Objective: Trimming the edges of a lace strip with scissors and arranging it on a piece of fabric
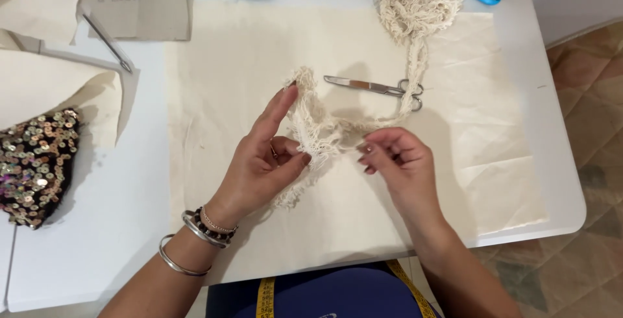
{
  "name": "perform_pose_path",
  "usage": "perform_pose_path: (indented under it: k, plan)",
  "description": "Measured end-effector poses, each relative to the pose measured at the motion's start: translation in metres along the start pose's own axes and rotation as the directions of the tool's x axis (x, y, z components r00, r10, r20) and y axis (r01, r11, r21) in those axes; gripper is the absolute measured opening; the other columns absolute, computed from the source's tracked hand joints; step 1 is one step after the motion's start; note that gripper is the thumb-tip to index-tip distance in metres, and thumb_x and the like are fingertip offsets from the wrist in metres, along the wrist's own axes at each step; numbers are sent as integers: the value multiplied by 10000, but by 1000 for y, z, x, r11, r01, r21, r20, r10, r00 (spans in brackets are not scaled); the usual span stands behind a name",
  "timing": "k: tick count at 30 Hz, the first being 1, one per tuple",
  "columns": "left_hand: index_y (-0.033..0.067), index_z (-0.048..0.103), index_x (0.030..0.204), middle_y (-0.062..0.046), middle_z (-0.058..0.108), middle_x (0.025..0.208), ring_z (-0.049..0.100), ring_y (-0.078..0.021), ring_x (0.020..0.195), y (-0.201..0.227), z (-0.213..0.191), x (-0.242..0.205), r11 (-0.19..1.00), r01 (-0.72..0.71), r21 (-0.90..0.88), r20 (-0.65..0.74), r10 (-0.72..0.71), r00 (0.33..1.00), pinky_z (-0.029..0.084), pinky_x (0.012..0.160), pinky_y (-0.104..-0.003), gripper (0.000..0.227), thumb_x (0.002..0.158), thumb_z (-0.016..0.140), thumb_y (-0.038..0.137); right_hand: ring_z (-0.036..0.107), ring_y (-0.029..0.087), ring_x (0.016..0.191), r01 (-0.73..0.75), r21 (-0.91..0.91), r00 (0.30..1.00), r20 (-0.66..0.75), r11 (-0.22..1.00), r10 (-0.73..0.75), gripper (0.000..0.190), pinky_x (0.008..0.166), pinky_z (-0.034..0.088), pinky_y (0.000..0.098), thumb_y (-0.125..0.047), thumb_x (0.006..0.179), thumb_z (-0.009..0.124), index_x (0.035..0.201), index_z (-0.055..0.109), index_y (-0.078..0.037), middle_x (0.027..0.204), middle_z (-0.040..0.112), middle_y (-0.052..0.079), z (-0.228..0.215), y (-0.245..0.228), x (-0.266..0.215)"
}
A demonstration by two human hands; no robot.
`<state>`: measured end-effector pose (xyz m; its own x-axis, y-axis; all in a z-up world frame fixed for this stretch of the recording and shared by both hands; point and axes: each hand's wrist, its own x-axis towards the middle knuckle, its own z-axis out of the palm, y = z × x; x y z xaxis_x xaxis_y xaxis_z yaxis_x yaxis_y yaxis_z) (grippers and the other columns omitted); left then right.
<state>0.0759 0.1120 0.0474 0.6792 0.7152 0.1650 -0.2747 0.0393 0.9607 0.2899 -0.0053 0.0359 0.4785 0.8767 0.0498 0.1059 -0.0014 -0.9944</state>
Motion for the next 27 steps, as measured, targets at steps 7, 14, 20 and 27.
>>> perform_pose_path:
  k: [7, 14, 20, 27]
  plan:
    - [133, 218, 1631, -8, 193, 1721, 599, -34, 831, 22, 15, 1, 987, 4, -162, 32, 1, 999, 536, 697, -184, 869, 904, 641, -87, 634, 277, 1239, -18, 186, 938, 344, 982, -49, 444, 1055, 513, 412, -248, 908, 750, 1246, 517, -77, 1331, 645, 131, 15, -1, -6]
    - [128, 230, 1620, -54, 159, 1754, 557, -44, 845, 25, 1, 2, 987, -8, -161, -99, -8, 995, 518, 894, -204, 858, 904, 646, -94, 770, 236, 895, -187, 139, 846, 527, 972, 87, 193, 867, 676, 395, -129, 970, 673, 1108, 659, 5, 949, 737, 121, 14, -10, -28]
    - [82, 448, 1544, -88, 410, 1609, 581, -220, 1335, -7, -5, 1, 981, -71, 182, -42, 80, 996, 460, 1150, -426, 759, 837, 483, -192, 732, 217, 711, -73, 286, 929, 369, 955, -39, 125, 652, 624, 365, -31, 923, 694, 926, 699, 94, 744, 730, 203, -22, -1, -35]
    - [177, 815, 1022, 25, 770, 1048, 762, -208, 1016, 9, 4, 12, 715, -152, 682, -80, 280, 957, 610, 825, -315, 222, 815, 879, 129, 783, 295, 658, -247, 549, 945, 318, 799, 73, 179, 595, 629, 353, -74, 982, 655, 854, 721, 33, 688, 726, 188, -49, -22, -19]
